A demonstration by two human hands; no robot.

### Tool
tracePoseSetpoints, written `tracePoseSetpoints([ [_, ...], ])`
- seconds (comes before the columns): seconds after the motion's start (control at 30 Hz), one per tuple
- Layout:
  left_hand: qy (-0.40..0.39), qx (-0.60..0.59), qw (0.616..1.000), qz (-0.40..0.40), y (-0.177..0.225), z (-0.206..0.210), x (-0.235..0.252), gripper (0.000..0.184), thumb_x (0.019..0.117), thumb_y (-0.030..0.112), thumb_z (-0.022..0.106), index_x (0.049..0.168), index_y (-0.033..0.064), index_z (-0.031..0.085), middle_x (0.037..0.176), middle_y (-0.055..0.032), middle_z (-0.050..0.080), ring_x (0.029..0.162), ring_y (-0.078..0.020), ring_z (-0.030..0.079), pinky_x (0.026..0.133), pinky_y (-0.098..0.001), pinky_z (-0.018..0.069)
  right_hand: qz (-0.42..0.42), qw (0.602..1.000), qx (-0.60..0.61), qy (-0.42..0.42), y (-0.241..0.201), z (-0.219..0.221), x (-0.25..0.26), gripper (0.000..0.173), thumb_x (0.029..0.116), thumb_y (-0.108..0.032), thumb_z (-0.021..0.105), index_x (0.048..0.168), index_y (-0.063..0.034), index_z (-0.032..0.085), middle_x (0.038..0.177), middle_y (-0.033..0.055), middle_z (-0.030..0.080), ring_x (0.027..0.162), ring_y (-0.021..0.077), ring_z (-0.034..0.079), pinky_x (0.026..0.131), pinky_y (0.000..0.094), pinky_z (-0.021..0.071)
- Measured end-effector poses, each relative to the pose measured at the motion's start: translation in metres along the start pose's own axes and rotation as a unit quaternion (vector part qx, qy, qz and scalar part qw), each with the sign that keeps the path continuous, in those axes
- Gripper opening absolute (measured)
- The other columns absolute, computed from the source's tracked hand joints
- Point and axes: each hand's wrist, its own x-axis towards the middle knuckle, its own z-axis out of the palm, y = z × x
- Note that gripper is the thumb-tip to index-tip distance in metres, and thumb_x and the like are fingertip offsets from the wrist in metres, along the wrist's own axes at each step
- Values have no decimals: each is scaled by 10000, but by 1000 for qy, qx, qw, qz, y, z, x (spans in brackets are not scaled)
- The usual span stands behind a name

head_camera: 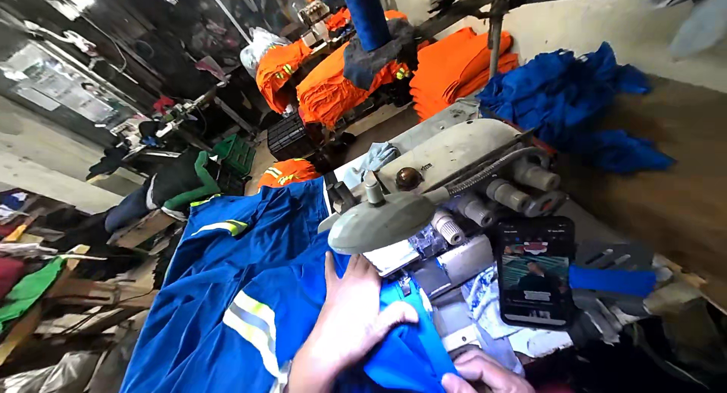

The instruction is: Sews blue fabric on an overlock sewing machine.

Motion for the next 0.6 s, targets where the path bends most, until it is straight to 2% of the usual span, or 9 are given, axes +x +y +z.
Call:
tracePoseSetpoints([
  [0.07, -44, -54, 998, -10, -17, -15, 18, 960, 720, 951, 465, 1271, 199, 696, 1319, -36, 670, 1379, -254, 511, 1176, -758, 127, -5, 999, -34, 11, -4, 11, 19, 96, 904, -105, 761, 897, -9, 760, 885, 48, 734, 813, 58, 690, 736, 231, 594],
  [0.13, -15, -97, 995, -16, -29, -27, 21, 910, 692, 901, 588, 1299, 228, 673, 1310, -3, 665, 1335, -209, 544, 1170, -752, 184, -19, 998, -55, 33, -5, 22, 41, 137, 883, -176, 791, 836, -52, 759, 807, 2, 708, 719, 22, 657, 651, 193, 567],
  [0.2, 101, -85, 991, -9, -29, -34, 0, 844, 797, 861, 520, 1362, 247, 642, 1411, 6, 621, 1363, -210, 538, 1126, -747, 285, -19, 998, -45, 37, -7, 22, 51, 180, 884, -204, 795, 791, -63, 732, 753, -12, 680, 638, 8, 622, 576, 179, 540],
  [0.27, 196, -97, 975, 30, -26, -29, -34, 761, 897, 802, 482, 1298, 191, 692, 1433, -88, 613, 1372, -264, 539, 1119, -650, 388, 2, 999, -43, -18, -14, 7, 44, 183, 916, -184, 759, 829, -24, 741, 783, 23, 705, 667, 40, 651, 623, 223, 567],
  [0.33, 174, -125, 974, 71, -26, -15, -64, 541, 935, 671, 587, 1172, 197, 696, 1465, -172, 551, 1470, -329, 398, 1179, -617, 305, -13, 995, -58, -83, -16, -21, 29, 230, 951, -174, 718, 869, 38, 748, 844, 93, 736, 758, 85, 695, 726, 269, 591],
  [0.4, 157, -105, 979, 81, -27, 1, -79, 297, 999, 523, 589, 1005, 236, 664, 1477, -113, 530, 1537, -287, 268, 1219, -609, 167, -37, 988, -97, -115, -18, -52, 14, 239, 965, -164, 707, 890, 60, 744, 864, 140, 728, 788, 117, 699, 753, 280, 592],
  [0.43, 157, -106, 979, 80, -26, 3, -83, 282, 1029, 488, 551, 951, 234, 643, 1454, -71, 555, 1532, -249, 275, 1220, -588, 158, -44, 983, -131, -120, -21, -67, 9, 223, 965, -162, 714, 912, 52, 749, 883, 146, 728, 820, 126, 702, 774, 279, 592],
  [0.53, 144, -178, 969, 91, -11, -20, -83, 283, 1086, 400, 465, 986, 176, 608, 1270, 15, 713, 1398, -110, 503, 1231, -560, 182, -85, 955, -265, -103, -37, -102, 8, 158, 950, -153, 736, 986, -2, 764, 1014, 142, 737, 932, 133, 709, 825, 265, 593],
  [0.6, 142, -255, 954, 72, 5, -36, -87, 252, 1075, 334, 524, 1039, 131, 669, 1105, 21, 754, 1215, -62, 626, 1215, -434, 305, -113, 936, -325, -80, -46, -115, 9, 154, 952, -164, 735, 1007, -23, 765, 1086, 140, 735, 974, 135, 714, 839, 270, 601],
])
